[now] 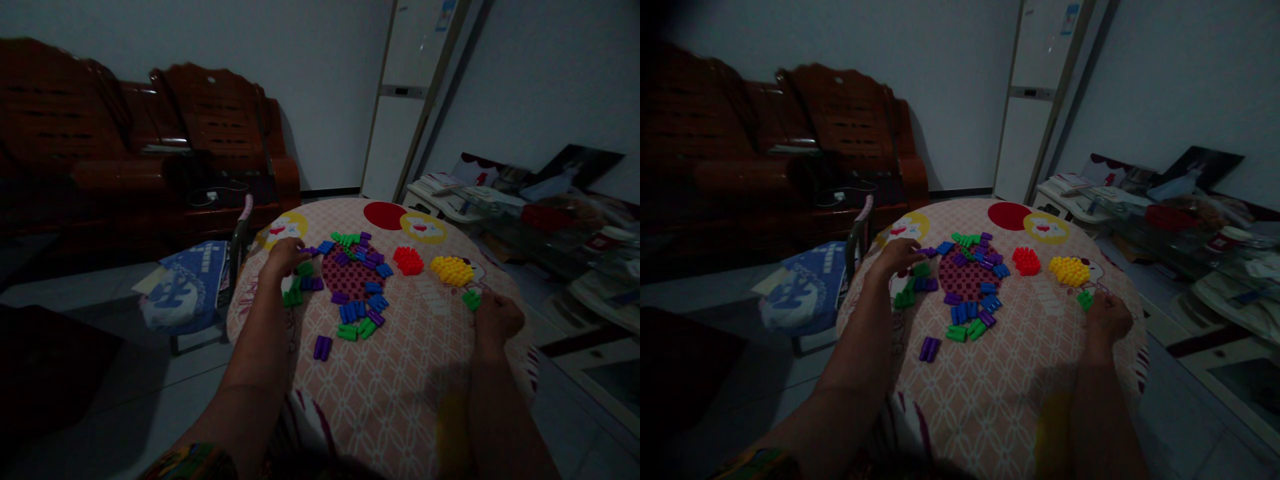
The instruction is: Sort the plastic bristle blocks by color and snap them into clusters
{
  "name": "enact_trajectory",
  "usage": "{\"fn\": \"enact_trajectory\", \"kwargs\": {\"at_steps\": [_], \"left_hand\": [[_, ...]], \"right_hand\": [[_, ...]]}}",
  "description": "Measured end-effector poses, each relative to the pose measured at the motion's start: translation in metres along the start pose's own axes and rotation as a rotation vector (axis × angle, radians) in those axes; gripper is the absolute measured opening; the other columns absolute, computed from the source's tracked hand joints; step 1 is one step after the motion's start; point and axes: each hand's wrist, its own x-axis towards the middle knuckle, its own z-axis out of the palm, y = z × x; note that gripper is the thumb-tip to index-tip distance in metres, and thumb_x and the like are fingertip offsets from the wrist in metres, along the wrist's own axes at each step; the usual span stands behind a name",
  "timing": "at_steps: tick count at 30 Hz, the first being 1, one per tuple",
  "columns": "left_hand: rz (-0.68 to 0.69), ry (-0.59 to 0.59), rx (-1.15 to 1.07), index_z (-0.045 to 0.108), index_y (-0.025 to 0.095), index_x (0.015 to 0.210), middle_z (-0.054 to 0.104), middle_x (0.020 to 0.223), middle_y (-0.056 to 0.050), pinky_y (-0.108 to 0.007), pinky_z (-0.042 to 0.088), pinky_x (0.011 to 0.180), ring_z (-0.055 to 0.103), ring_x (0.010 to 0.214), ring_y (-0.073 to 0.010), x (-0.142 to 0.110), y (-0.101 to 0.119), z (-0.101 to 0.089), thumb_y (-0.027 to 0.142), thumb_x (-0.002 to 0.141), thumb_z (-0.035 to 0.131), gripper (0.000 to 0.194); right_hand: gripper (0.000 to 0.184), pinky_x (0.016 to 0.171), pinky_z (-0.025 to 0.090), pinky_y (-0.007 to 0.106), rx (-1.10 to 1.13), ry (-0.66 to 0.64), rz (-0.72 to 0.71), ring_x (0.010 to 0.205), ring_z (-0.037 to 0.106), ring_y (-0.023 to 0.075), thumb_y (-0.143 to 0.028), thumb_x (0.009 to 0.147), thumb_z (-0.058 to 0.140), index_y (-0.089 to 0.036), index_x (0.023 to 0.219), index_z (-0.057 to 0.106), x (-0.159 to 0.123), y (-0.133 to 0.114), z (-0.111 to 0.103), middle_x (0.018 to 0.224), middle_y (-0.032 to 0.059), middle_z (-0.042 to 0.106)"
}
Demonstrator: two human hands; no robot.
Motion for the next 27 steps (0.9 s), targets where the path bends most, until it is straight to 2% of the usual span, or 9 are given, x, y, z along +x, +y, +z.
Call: {"fn": "enact_trajectory", "kwargs": {"at_steps": [2, 4, 7, 10, 12, 18, 22, 25, 27], "left_hand": [[-0.139, -0.145, 0.012, 0.068, 0.012, 0.113, 0.075, 0.079, -0.007, -0.029, 0.055, 0.076, 0.071, 0.076, -0.0197, -0.007, -0.019, -0.013, 0.039, 0.083, 0.070, 0.041], [-0.201, -0.278, -0.018, 0.068, 0.013, 0.113, 0.074, 0.074, -0.006, -0.026, 0.055, 0.068, 0.070, 0.068, -0.0180, -0.011, -0.030, -0.016, 0.042, 0.081, 0.071, 0.044], [-0.210, -0.415, -0.115, 0.064, 0.018, 0.124, 0.076, 0.087, -0.006, -0.022, 0.055, 0.062, 0.071, 0.070, -0.0172, -0.012, -0.029, -0.009, 0.038, 0.074, 0.077, 0.055], [-0.166, -0.469, -0.138, 0.054, 0.022, 0.137, 0.075, 0.101, -0.006, -0.021, 0.056, 0.061, 0.072, 0.072, -0.0173, -0.010, -0.019, -0.001, 0.033, 0.068, 0.079, 0.074], [-0.124, -0.503, -0.135, 0.052, 0.021, 0.139, 0.075, 0.103, -0.006, -0.022, 0.057, 0.061, 0.072, 0.072, -0.0178, -0.008, -0.014, 0.003, 0.031, 0.068, 0.077, 0.077], [-0.016, -0.439, -0.021, 0.061, 0.020, 0.127, 0.073, 0.108, -0.007, -0.020, 0.056, 0.061, 0.070, 0.077, -0.0171, -0.001, -0.010, 0.011, 0.026, 0.070, 0.069, 0.058], [0.090, -0.312, 0.112, 0.069, 0.019, 0.116, 0.075, 0.099, -0.005, -0.019, 0.054, 0.064, 0.070, 0.082, -0.0174, 0.004, -0.001, 0.020, 0.014, 0.067, 0.065, 0.049], [0.171, -0.204, 0.033, 0.073, 0.019, 0.106, 0.076, 0.091, -0.003, -0.021, 0.054, 0.068, 0.070, 0.082, -0.0181, 0.007, 0.010, 0.032, 0.012, 0.068, 0.062, 0.040], [0.256, -0.182, -0.063, 0.074, 0.018, 0.101, 0.076, 0.088, -0.003, -0.024, 0.055, 0.071, 0.070, 0.081, -0.0188, 0.008, 0.020, 0.042, 0.015, 0.070, 0.062, 0.033]], "right_hand": [[0.035, 0.071, 0.046, 0.038, 0.001, 0.009, 0.004, 0.071, 0.062, 0.0269, -0.040, 0.076, 0.059, -0.012, 0.086, 0.076, 0.001, 0.001, 0.001, 0.079, 0.0129, 0.073], [0.034, 0.069, 0.046, 0.037, -0.003, 0.014, 0.004, 0.070, 0.062, 0.0272, -0.040, 0.076, 0.059, -0.012, 0.086, 0.076, 0.001, 0.002, 0.002, 0.078, 0.0131, 0.073], [0.033, 0.069, 0.046, 0.037, -0.021, 0.029, 0.006, 0.072, 0.063, 0.0280, -0.038, 0.076, 0.057, -0.012, 0.084, 0.076, 0.002, 0.005, 0.004, 0.079, 0.0141, 0.073], [0.032, 0.070, 0.047, 0.038, -0.023, 0.027, -0.012, 0.075, 0.063, 0.0286, -0.036, 0.075, 0.057, -0.012, 0.085, 0.076, 0.004, 0.006, 0.005, 0.082, 0.0151, 0.074], [0.031, 0.070, 0.046, 0.037, -0.024, 0.017, -0.016, 0.075, 0.063, 0.0281, -0.034, 0.074, 0.058, -0.011, 0.085, 0.076, 0.004, 0.005, 0.004, 0.082, 0.0153, 0.074], [0.030, 0.069, 0.045, 0.036, 0.000, 0.007, 0.003, 0.073, 0.062, 0.0260, -0.031, 0.072, 0.057, -0.011, 0.084, 0.076, 0.002, -0.002, 0.000, 0.082, 0.0146, 0.074], [0.031, 0.071, 0.045, 0.036, -0.005, -0.007, 0.001, 0.074, 0.061, 0.0256, -0.031, 0.073, 0.057, -0.011, 0.086, 0.076, 0.001, -0.004, -0.002, 0.082, 0.0143, 0.073], [0.031, 0.070, 0.044, 0.036, -0.026, -0.027, 0.015, 0.073, 0.061, 0.0257, -0.031, 0.074, 0.056, -0.011, 0.087, 0.076, 0.000, -0.006, -0.002, 0.081, 0.0142, 0.073], [0.032, 0.069, 0.044, 0.036, -0.026, -0.029, 0.020, 0.072, 0.061, 0.0261, -0.032, 0.074, 0.055, -0.012, 0.087, 0.076, -0.001, -0.006, -0.002, 0.081, 0.0142, 0.073]]}}
